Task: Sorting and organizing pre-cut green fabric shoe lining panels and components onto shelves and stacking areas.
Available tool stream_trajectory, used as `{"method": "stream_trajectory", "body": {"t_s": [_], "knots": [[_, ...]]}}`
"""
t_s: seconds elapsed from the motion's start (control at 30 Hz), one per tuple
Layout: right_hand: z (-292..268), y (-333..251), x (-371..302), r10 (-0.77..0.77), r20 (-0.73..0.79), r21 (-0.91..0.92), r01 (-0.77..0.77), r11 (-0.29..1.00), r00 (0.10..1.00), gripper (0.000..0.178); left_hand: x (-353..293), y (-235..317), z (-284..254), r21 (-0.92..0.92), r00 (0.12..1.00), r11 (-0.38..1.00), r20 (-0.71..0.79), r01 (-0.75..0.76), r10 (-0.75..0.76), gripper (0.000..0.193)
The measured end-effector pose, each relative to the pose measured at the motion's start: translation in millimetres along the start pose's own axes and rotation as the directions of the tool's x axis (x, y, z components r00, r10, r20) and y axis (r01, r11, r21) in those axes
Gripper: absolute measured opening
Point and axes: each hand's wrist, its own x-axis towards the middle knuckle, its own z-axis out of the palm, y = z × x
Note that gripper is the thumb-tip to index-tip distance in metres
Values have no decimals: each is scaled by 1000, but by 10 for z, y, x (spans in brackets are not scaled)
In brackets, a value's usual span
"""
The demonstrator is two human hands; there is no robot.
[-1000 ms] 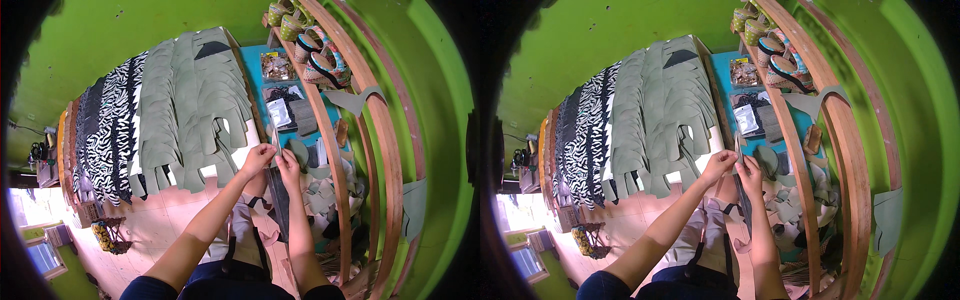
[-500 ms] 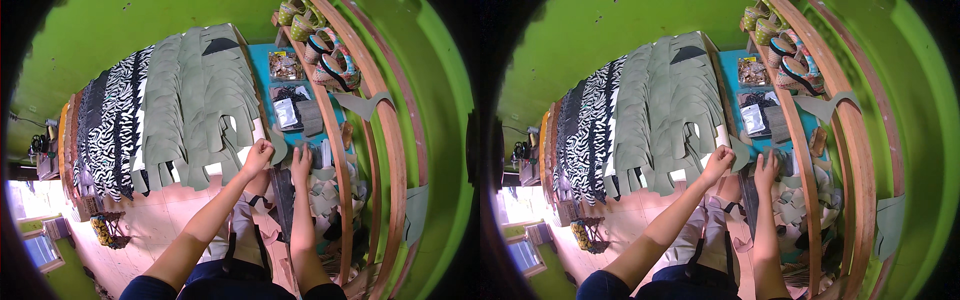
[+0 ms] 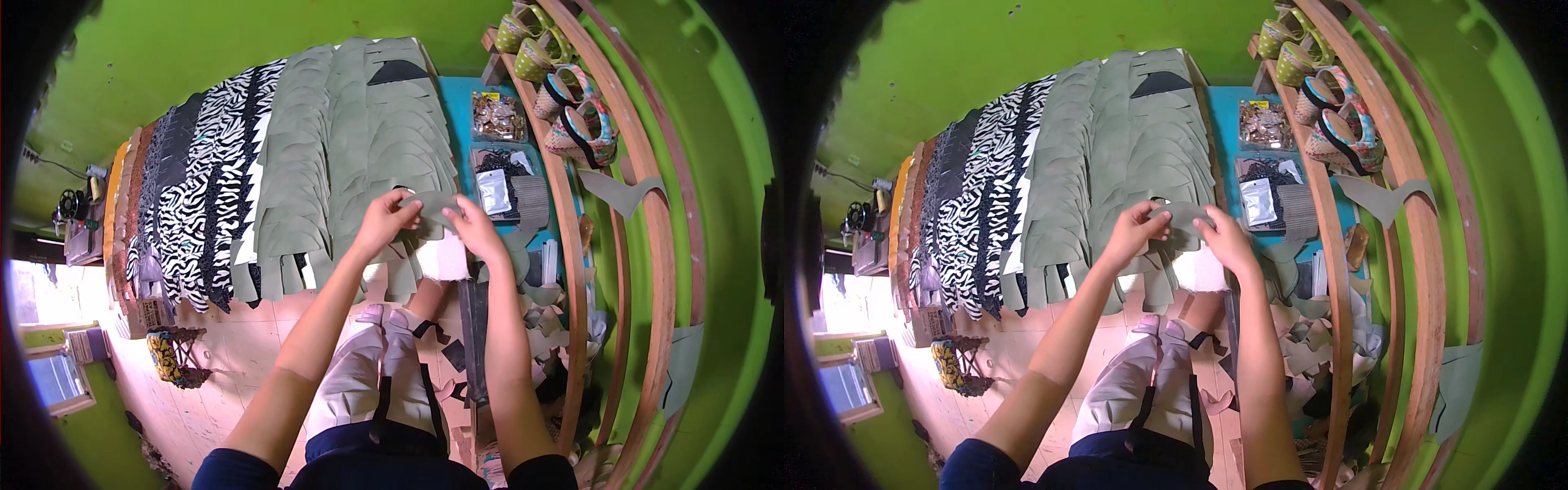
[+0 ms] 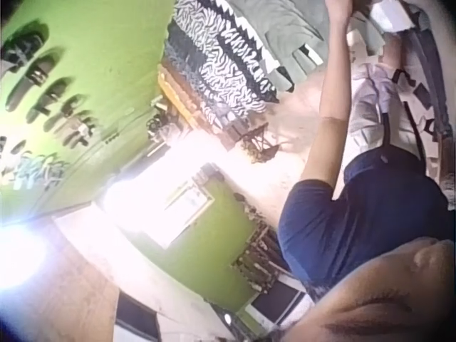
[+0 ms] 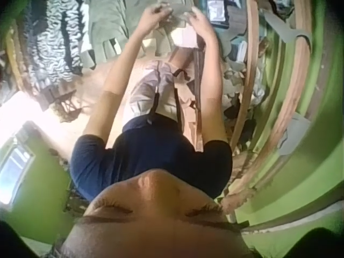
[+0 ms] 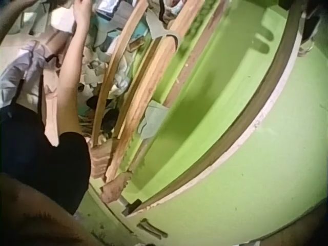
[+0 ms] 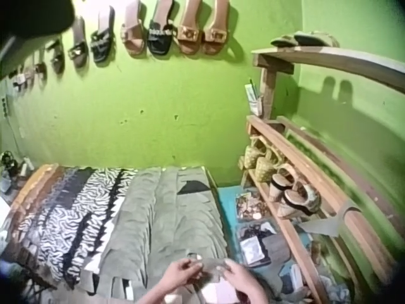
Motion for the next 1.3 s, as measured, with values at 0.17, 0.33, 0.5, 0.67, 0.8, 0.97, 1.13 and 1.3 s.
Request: {"method": "stream_trajectory", "body": {"t_s": [0.17, 0.33, 0.5, 0.67, 0.8, 0.97, 1.13, 1.3], "knots": [[193, -108, 454, -91, -59, -258, 73, 963, 994, 30, 60, 10, -351, 595, 976, 803, -187, 24, 109, 19], [466, -4, 577, -398, -74, -714, 230, 661, 914, 28, 185, -78, -451, 788, 943, 608, -269, 99, 196, 18], [609, 121, 541, -447, -63, -792, 228, 566, 892, 23, 249, -264, -507, 911, 879, 409, -159, -43, 449, 18], [644, 66, 482, -558, -50, -910, 192, 367, 829, 13, 204, -268, -441, 994, 820, -35, 108, -107, 562, 19], [674, -3, 462, -555, -95, -913, 151, 380, 826, 11, 218, -287, -439, 994, 822, -57, 113, -98, 558, 12], [470, -162, 189, -600, -254, -808, 175, 563, 758, 10, 192, -110, -163, 982, 831, 59, 119, -179, 543, 14], [19, -362, -348, -618, -761, -626, 27, 780, 198, 54, 144, 279, 553, 901, 776, 131, 274, -414, 568, 20], [-660, -868, -470, -402, -912, -402, 9, 915, 88, 77, 57, 558, 1238, 805, 720, 183, 373, -565, 585, 23]]}}
